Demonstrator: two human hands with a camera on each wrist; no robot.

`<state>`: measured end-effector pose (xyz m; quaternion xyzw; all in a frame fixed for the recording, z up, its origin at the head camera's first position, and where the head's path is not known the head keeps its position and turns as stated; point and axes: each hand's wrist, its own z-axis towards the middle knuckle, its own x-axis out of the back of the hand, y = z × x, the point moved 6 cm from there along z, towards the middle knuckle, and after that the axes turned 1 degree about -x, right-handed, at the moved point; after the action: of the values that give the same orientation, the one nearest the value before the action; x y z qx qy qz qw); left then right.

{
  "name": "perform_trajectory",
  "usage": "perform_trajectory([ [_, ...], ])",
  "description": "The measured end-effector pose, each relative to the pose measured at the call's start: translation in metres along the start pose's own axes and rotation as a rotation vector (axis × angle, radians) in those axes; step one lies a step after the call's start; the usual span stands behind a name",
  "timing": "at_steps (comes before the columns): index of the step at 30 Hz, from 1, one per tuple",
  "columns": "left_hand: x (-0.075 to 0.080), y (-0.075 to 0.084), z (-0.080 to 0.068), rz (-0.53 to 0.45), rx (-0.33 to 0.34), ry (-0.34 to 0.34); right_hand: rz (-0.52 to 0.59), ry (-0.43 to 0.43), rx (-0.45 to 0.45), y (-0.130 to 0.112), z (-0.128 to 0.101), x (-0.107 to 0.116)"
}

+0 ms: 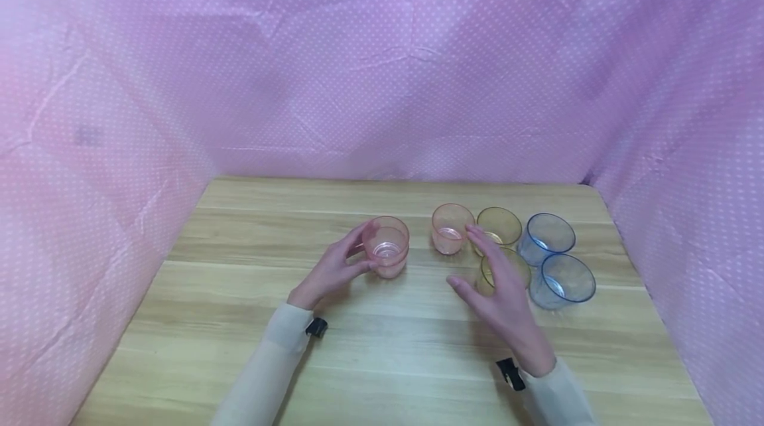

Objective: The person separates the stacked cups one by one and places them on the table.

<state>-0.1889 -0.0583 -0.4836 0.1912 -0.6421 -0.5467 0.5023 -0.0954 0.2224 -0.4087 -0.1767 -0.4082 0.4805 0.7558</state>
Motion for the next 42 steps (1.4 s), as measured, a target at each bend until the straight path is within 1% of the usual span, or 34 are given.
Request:
perform_trajectory([
  [2,-0.001,-0.002,0.0,-0.002,-0.007,0.0,0.014,-0.004,0.034,-0.001,0.004,-0.007],
  [5,-0.001,-0.003,0.0,-0.011,-0.02,0.002,0.021,-0.032,0.053,-0.002,0.01,-0.018],
  [12,-0.002,-0.001,0.0,-0.027,-0.024,0.002,-0.008,-0.14,0.02,-0.001,0.026,-0.043],
  [19,-0.002,0.001,0.001,-0.04,-0.052,-0.007,-0.019,-0.273,-0.005,0.002,0.038,-0.067],
  [25,-0.002,0.001,0.0,-0.044,-0.03,-0.007,-0.105,-0.373,-0.016,0.008,0.046,-0.081],
  [30,-0.001,0.002,0.0,-0.05,-0.025,-0.012,-0.121,-0.437,-0.065,0.017,0.052,-0.091],
  [35,0.0,0.002,0.001,-0.044,-0.037,-0.021,-0.101,-0.497,-0.156,0.025,0.055,-0.101],
  [38,0.001,0.002,0.001,-0.028,-0.038,-0.027,-0.08,-0.514,-0.192,0.028,0.057,-0.105],
  [42,0.002,0.002,0.002,-0.031,-0.028,-0.036,-0.042,-0.522,-0.199,0.032,0.058,-0.109],
])
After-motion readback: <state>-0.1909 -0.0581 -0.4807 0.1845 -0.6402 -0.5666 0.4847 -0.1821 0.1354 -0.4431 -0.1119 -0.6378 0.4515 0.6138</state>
